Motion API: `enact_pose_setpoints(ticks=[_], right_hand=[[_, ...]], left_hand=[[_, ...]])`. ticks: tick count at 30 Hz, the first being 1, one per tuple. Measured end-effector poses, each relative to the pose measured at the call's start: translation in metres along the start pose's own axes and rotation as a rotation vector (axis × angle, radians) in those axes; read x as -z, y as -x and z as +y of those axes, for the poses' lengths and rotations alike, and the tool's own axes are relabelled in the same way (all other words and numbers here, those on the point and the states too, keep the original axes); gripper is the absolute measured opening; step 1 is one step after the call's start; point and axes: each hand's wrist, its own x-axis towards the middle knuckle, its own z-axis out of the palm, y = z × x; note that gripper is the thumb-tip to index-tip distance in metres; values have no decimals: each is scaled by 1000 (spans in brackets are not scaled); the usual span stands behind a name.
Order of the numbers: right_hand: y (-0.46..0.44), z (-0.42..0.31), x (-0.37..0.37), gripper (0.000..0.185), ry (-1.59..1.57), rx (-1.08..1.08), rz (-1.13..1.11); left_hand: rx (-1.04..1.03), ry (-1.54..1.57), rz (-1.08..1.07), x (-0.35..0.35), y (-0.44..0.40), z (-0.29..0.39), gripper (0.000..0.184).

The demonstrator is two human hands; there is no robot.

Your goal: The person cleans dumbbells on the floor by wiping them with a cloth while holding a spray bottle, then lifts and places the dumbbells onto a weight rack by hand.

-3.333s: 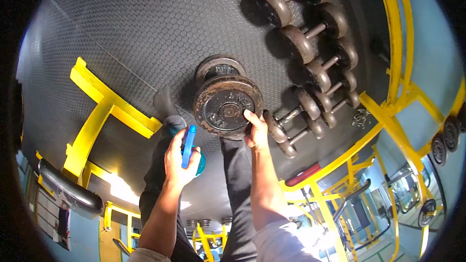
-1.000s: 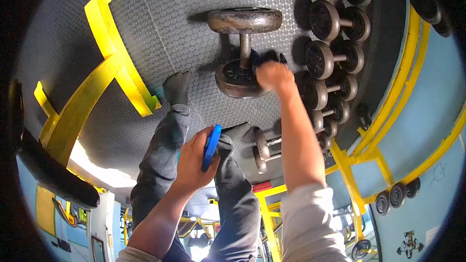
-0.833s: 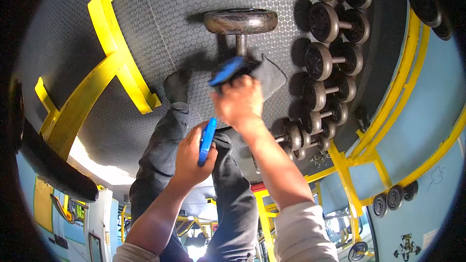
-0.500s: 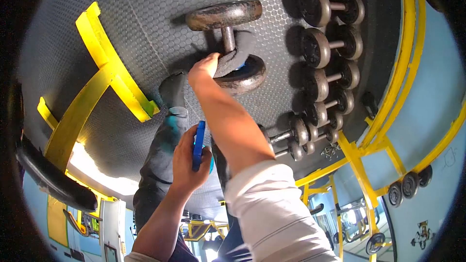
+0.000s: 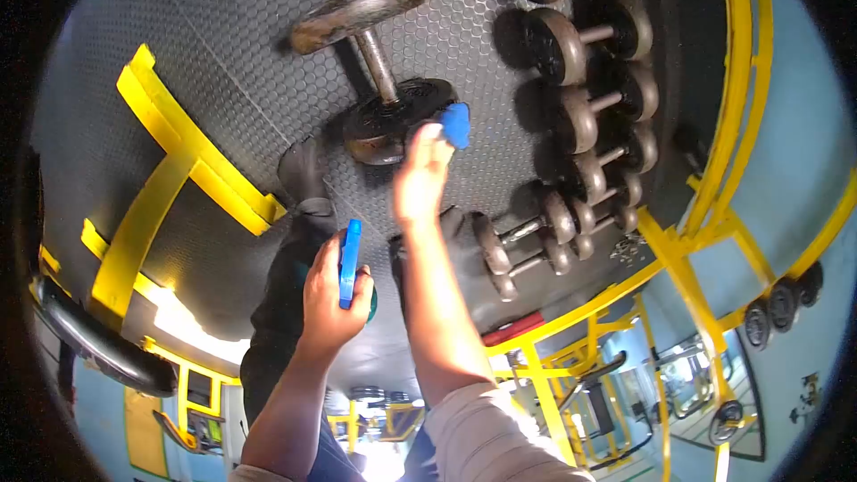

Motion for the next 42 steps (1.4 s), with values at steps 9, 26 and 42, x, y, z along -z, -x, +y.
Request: enact_pose_setpoints(ticks=[9, 26, 42], right_hand=[[-80, 13, 1, 60, -679, -618, -61], [-67, 11, -6, 66, -1190, -638, 2], [7, -59, 14, 37, -1716, -1275, 159]], left_hand=[[-44, -207, 8, -11, 5, -10, 55], [-104, -29, 189, -5, 16, -34, 54], [-65, 13, 267, 2, 23, -32, 58]])
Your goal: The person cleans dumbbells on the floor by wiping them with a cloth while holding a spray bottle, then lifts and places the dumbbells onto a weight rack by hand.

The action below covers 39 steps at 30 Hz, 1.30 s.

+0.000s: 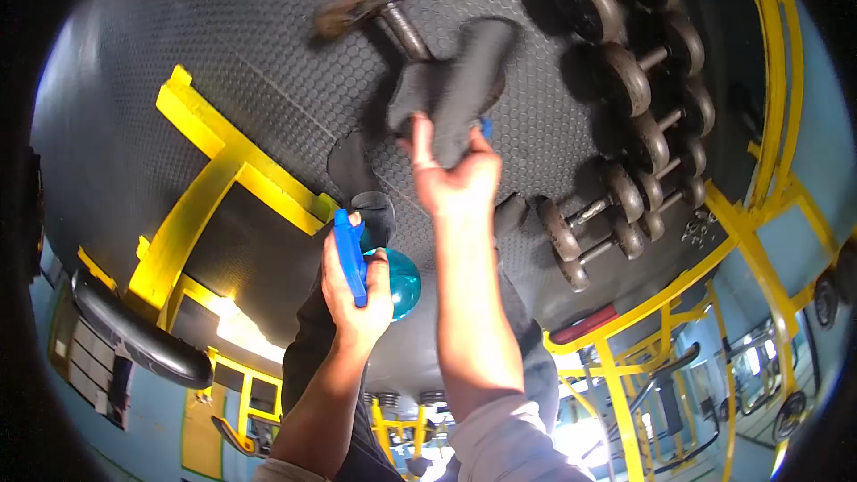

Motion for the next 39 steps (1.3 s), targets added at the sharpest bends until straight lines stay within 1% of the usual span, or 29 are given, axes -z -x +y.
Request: enact_pose_setpoints(ticks=[1, 3, 5, 6, 7, 9, 11, 13, 14, 15, 17, 18, 19, 20, 21, 22, 23, 24, 25, 26, 27, 29, 30, 31, 33, 35, 36, 37, 39], right_hand=[[10, -15, -9, 36, 23, -22, 79], [42, -23, -23, 32, 298, 312, -156], [53, -9, -36, 26, 1003, 985, -122], [25, -28, -20, 22, 1507, 1280, -92], [2, -27, -12, 24, 1900, 1676, -247], [-13, 12, 6, 33, 2486, 1822, -401], [-19, 40, 25, 40, 2939, 1399, -494], [-40, 57, 28, 43, 3409, 1430, -487], [-45, 66, 25, 44, 3624, 1267, -399], [-47, 70, 21, 41, 3637, 1311, -462], [-32, 58, 5, 38, 3490, 1170, -554], [-25, 38, 0, 33, 3192, 1262, -672], [-18, 15, 0, 37, 2959, 1593, -727], [-15, -12, -6, 45, 2899, 1709, -769], [-7, -30, -16, 44, 2814, 1780, -685], [-13, -49, -18, 37, 2687, 1857, -443], [-33, -79, -22, 35, 2656, 1955, -197], [-42, -99, -32, 33, 2602, 1702, 145], [-50, -122, -40, 32, 2369, 1259, 293], [-72, -166, -33, 34, 2297, 1211, 315], [-49, -149, -47, 36, 2280, 1247, 380], [-49, -170, -50, 34, 2217, 1334, 342], [-38, -170, -56, 31, 2185, 1325, 318], [-31, -166, -63, 29, 2044, 1277, 395], [-5, -150, -71, 26, 2039, 1356, 301], [33, -124, -81, 18, 2054, 1224, 302], [45, -117, -74, 18, 1982, 1190, 188], [66, -91, -75, 15, 1968, 1174, 90], [81, -48, -69, 13, 1873, 1130, -141]], left_hand=[[38, 5, 13, 0, 1, 0, 59], [60, 24, 43, 6, -5, 9, 58], [81, 40, 75, 10, -9, 10, 58], [47, 22, 104, 9, -9, 6, 59], [9, 3, 133, 8, -10, 4, 60], [8, -6, 158, 10, -12, 5, 60], [42, 30, 186, 11, -14, 5, 60], [54, 33, 180, 17, -16, 10, 59], [105, 70, 157, 20, -17, 14, 58], [159, 106, 136, 22, -17, 16, 57], [156, 135, 145, 20, -19, 11, 56], [59, 75, 196, 18, -20, 6, 57], [-33, 15, 247, 18, -20, 5, 57], [-28, 26, 254, 19, -22, 6, 57], [-7, 47, 229, 21, -23, 9, 57], [14, 70, 200, 21, -23, 11, 57], [30, 114, 196, 20, -22, 12, 57], [11, 78, 189, 17, -21, 10, 56], [-12, 37, 189, 14, -21, 8, 56], [-21, 43, 191, 14, -22, 9, 56], [11, 63, 162, 14, -21, 11, 55], [48, 90, 133, 14, -24, 12, 53], [45, 92, 118, 14, -25, 13, 53], [39, 94, 104, 15, -27, 12, 53], [-6, 89, 119, 15, -30, 6, 54], [2, 137, -104, 20, -32, 6, 54], [-45, 171, -141, 23, -34, 11, 53], [-43, 190, -135, 23, -35, 14, 53], [-126, 225, -172, 23, -37, 17, 53]])
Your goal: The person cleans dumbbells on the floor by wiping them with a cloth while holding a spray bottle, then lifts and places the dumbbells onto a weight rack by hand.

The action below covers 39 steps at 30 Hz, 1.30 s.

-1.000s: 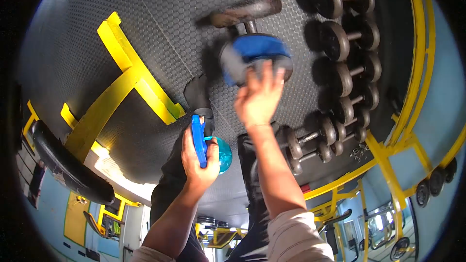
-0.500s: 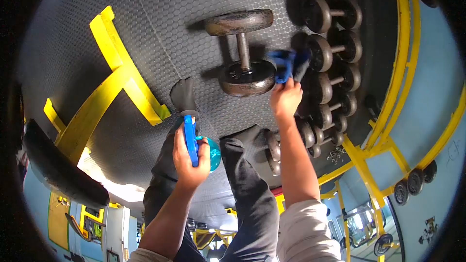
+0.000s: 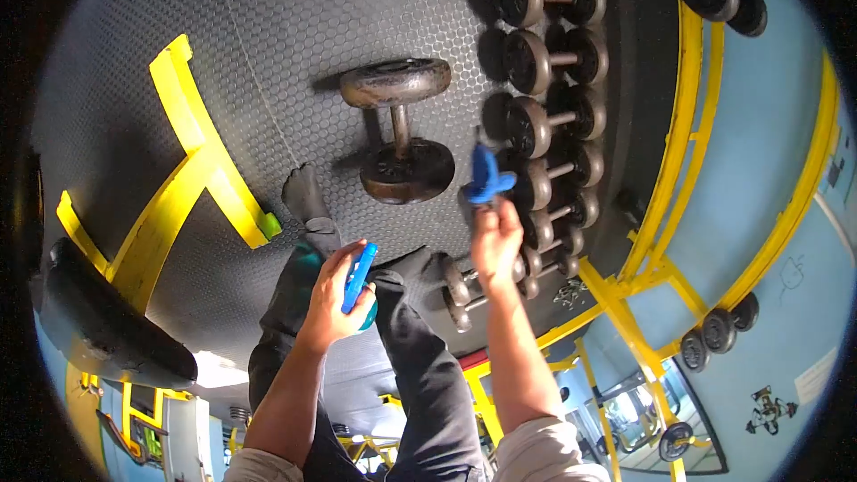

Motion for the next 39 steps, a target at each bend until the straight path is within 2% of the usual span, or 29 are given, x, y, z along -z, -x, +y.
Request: enact_pose_setpoints(ticks=[1, 2, 3, 4, 5, 6, 7, 8, 10, 12, 13, 14, 16, 17, 20, 22, 24, 25, 26, 28, 30, 32, 34, 36, 38, 39], right_hand=[[3, 0, -10, 17, -137, -47, -152], [-12, 26, -29, 26, 165, 328, -175], [-19, 0, -48, 36, 458, 368, -316], [-30, -21, -79, 41, 524, 472, -355], [-54, 9, -119, 43, 476, 540, -238], [-66, -3, -154, 39, 586, 260, -238], [-120, 94, -190, 36, 1135, 613, -252], [-111, 81, -201, 35, 783, 821, 217], [-93, 42, -200, 54, 879, 196, -44], [-78, 18, -165, 62, 1213, 3, -467], [-71, 35, -156, 65, 1277, 212, -372], [-84, 45, -151, 65, 1278, 223, -360], [-102, 28, -158, 59, 1184, 11, -448], [-121, 45, -165, 55, 1077, 152, -332], [-121, 46, -183, 52, 675, 300, -200], [-107, 56, -173, 49, 692, 227, -236], [-89, 55, -151, 53, 1221, 135, -438], [-83, 43, -142, 50, 1403, 168, -595], [-68, 20, -128, 47, 1333, 290, -650], [-34, -34, -108, 42, 1150, 203, -715], [-3, -48, -81, 40, 770, 133, -633], [28, -50, -57, 43, 329, 148, -656], [58, -36, -48, 46, 9, -31, -685], [82, -48, -32, 59, -220, -360, -731], [99, -76, -16, 78, -630, -683, -1037], [93, -67, -3, 83, -714, -765, -1185]], left_hand=[[-4, 20, 6, 0, 0, -1, 54], [-6, 22, 24, 0, 0, -2, 54], [25, 25, 37, -1, 1, -4, 53], [59, 25, 49, -1, 2, -7, 52], [90, 33, 56, 4, 0, -2, 53], [130, 59, 14, 9, -4, 1, 55], [132, 45, 20, 14, -5, 4, 55], [133, 29, 22, 16, -6, 3, 55], [183, -4, -21, 16, -3, -2, 58], [188, -26, -57, 15, 0, -3, 61], [169, 5, -75, 11, 1, -3, 62], [143, 34, -86, 9, 0, -1, 62], [150, 80, -70, 10, -1, 8, 57], [173, 124, -61, 12, -3, 9, 53], [179, 94, -26, 14, -1, 5, 53], [175, 71, -33, 15, 2, 1, 54], [133, 35, -11, 14, 8, -3, 54], [187, 51, -87, 14, 10, -7, 55], [173, 53, -79, 13, 11, -10, 55], [24, -37, -2, 5, 19, -14, 53], [-37, 73, 43, -7, 26, -12, 49], [-134, 70, 35, -9, 28, 4, 57], [-190, 109, 33, -14, 37, 13, 63], [-181, 156, 38, -21, 55, 21, 67], [-108, 167, -31, -23, 72, 38, 69], [-149, 148, -61, -23, 79, 40, 68]])
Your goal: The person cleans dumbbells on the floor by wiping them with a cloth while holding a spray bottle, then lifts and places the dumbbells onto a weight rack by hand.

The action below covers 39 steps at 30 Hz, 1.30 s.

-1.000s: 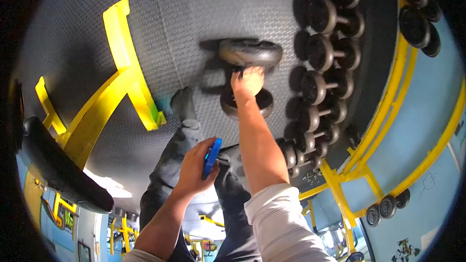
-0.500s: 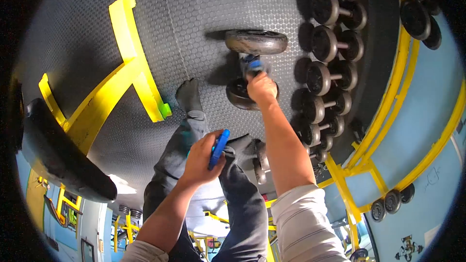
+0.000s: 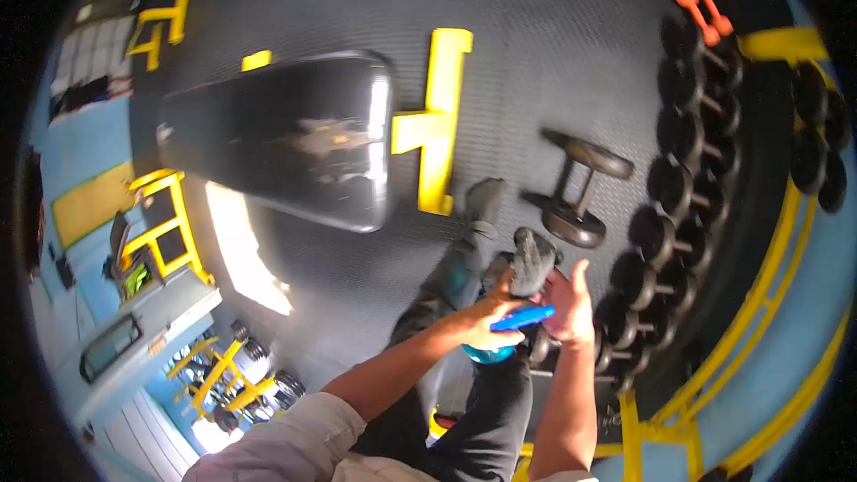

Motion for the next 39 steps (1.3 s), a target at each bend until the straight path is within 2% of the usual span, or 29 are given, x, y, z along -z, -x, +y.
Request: enact_pose_setpoints(ticks=[1, 2, 3, 5, 6, 7, 9, 11, 13, 15, 16, 17, 20, 21, 23, 24, 25, 29, 33, 35, 37, 39], right_hand=[[9, 0, 9, 89, -73, -89, -145], [19, 2, -1, 88, -28, -115, -153], [21, 6, 8, 90, 24, -149, -126], [41, 2, -30, 87, 434, -125, -19], [45, -1, -30, 85, 669, -80, 79], [45, -7, -24, 83, 897, -22, 187], [40, -17, -25, 71, 878, 111, 332], [32, -32, -14, 64, 623, 167, 376], [30, -46, -13, 59, 600, 178, 444], [22, -61, -2, 59, 639, 166, 529], [18, -69, 10, 58, 651, 129, 537], [17, -73, 12, 56, 717, 136, 587], [-6, -93, 62, 50, 829, 62, 670], [-14, -100, 76, 46, 846, 48, 699], [-29, -113, 95, 36, 833, 30, 765], [-33, -119, 92, 29, 814, 20, 790], [-40, -127, 103, 26, 798, -4, 713], [-80, -148, 113, 27, 869, -34, 696], [-118, -159, 120, 26, 1000, -88, 758], [-134, -160, 141, 29, 1019, -114, 753], [-143, -162, 142, 33, 1289, -25, 669], [-173, -149, 200, 34, 1354, 19, 726]], left_hand=[[-42, -18, -37, 1, 7, 5, 68], [-73, 8, 21, 3, 14, 16, 64], [-47, -28, -21, 7, 21, 27, 63], [-40, 15, 174, 2, 39, 40, 62], [148, 83, 208, 1, 50, 45, 62], [95, 81, 269, 4, 53, 56, 64], [170, 355, 307, 0, 57, 55, 63], [202, 242, 370, 7, 54, 74, 62], [246, 142, 421, 5, 47, 79, 62], [-28, 7, 629, 0, 32, 66, 60], [-32, 195, 578, 0, 23, 60, 59], [-126, -84, 671, 3, 16, 59, 58], [-18, -66, 678, 1, -8, 48, 61], [-55, -158, 697, 4, -17, 46, 62], [-72, -146, 712, 5, -34, 38, 64], [29, -141, 650, 8, -39, 39, 65], [125, -132, 589, 10, -46, 41, 66], [216, -116, 557, 12, -80, 22, 70], [419, -63, 474, 22, -107, 34, 69], [437, -70, 474, 17, -118, 30, 69], [453, -71, 479, 13, -130, 35, 69], [583, -6, 340, 11, -138, 37, 68]])
